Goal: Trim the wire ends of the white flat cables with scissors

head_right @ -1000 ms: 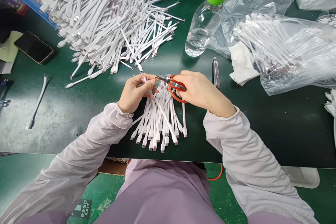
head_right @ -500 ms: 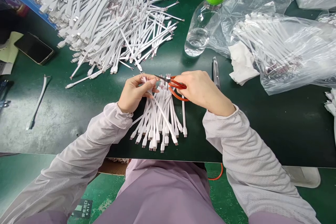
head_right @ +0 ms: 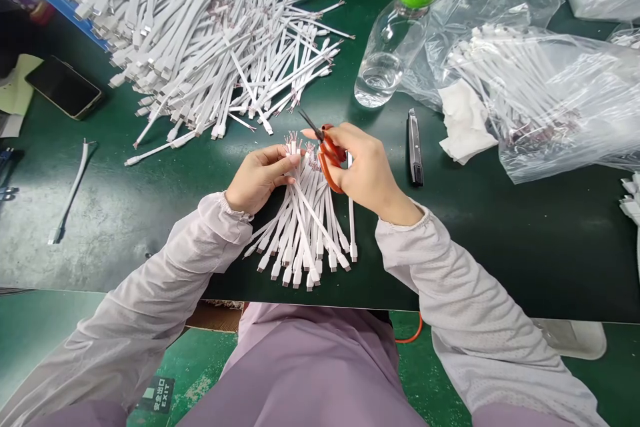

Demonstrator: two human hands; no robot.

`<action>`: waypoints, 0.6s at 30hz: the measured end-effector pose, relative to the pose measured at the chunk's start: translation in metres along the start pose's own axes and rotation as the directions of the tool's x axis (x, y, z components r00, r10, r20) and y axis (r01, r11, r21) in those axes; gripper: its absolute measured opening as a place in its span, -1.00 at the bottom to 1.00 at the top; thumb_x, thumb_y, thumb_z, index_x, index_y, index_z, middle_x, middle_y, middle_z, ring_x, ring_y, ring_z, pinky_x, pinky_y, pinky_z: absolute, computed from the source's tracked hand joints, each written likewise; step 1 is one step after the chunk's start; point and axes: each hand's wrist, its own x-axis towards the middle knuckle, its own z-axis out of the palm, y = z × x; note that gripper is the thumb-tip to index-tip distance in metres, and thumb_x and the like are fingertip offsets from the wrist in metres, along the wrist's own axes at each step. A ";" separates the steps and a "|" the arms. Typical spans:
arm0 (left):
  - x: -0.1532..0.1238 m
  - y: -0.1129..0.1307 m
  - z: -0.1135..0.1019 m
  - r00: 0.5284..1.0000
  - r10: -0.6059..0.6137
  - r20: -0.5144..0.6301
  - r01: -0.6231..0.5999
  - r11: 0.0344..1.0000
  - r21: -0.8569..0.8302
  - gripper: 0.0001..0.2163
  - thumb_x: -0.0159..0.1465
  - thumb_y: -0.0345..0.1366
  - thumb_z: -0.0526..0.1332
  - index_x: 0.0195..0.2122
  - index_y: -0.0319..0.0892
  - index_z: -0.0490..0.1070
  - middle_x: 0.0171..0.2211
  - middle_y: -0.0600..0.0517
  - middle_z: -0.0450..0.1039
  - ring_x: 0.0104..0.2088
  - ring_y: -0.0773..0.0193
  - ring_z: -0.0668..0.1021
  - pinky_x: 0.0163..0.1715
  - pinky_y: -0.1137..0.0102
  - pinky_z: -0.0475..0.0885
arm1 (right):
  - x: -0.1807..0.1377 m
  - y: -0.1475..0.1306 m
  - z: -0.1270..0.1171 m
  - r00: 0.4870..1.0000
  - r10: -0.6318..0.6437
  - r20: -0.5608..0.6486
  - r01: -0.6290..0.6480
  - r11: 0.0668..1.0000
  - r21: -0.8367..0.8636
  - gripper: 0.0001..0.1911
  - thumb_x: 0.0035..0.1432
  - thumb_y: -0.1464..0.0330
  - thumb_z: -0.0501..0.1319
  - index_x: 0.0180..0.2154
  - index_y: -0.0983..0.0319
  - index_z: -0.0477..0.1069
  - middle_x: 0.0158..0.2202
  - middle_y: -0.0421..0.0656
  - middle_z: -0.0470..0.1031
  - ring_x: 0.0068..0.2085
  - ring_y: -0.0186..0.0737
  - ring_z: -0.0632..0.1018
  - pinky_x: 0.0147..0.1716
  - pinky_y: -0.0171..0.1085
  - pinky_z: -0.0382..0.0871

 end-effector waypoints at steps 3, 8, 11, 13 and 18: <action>0.000 0.000 0.000 1.000 0.009 -0.016 -0.009 1.000 0.005 -0.77 0.01 -0.27 0.43 -0.49 -0.25 0.39 -0.50 0.14 0.33 -0.49 0.49 0.39 -0.50 0.55 0.40 | 0.000 -0.002 0.001 1.000 -0.015 0.018 0.015 1.000 -0.009 -0.73 0.13 0.42 0.20 -0.12 0.18 0.53 -0.44 -0.18 0.35 -0.40 -0.23 0.40 -0.38 -0.22 0.33; -0.001 0.001 0.001 0.999 0.013 -0.050 -0.013 1.000 -0.003 -0.75 0.01 -0.29 0.42 -0.48 -0.22 0.33 -0.46 0.12 0.35 -0.49 0.47 0.40 -0.54 0.55 0.39 | 0.000 0.000 0.002 0.997 -0.082 0.010 0.083 0.995 -0.059 -0.76 0.14 0.43 0.18 -0.16 0.20 0.53 -0.44 -0.18 0.32 -0.43 -0.25 0.37 -0.39 -0.23 0.30; -0.001 0.001 0.002 0.997 0.031 -0.069 -0.030 0.999 0.016 -0.73 0.00 -0.30 0.42 -0.48 -0.20 0.30 -0.47 0.13 0.33 -0.50 0.47 0.38 -0.57 0.56 0.34 | -0.001 0.002 0.004 0.992 -0.123 -0.001 0.122 0.990 -0.075 -0.73 0.14 0.46 0.15 -0.13 0.20 0.52 -0.44 -0.20 0.31 -0.43 -0.26 0.38 -0.38 -0.24 0.31; -0.001 0.000 0.002 0.997 0.047 -0.069 -0.044 0.998 0.043 -0.74 0.01 -0.30 0.42 -0.49 -0.20 0.30 -0.51 0.14 0.29 -0.52 0.47 0.35 -0.59 0.57 0.31 | -0.001 0.002 0.005 0.989 -0.145 -0.004 0.144 0.986 -0.085 -0.72 0.12 0.48 0.15 -0.14 0.20 0.52 -0.45 -0.20 0.29 -0.43 -0.26 0.37 -0.39 -0.25 0.31; 0.000 0.000 0.002 0.996 0.072 -0.059 -0.068 0.995 0.066 -0.76 0.06 -0.27 0.40 -0.49 -0.21 0.33 -0.52 0.13 0.28 -0.54 0.48 0.33 -0.62 0.57 0.25 | -0.001 0.003 0.006 0.986 -0.168 -0.005 0.167 0.980 -0.106 -0.75 0.11 0.49 0.14 -0.19 0.21 0.51 -0.45 -0.20 0.29 -0.43 -0.27 0.38 -0.40 -0.27 0.32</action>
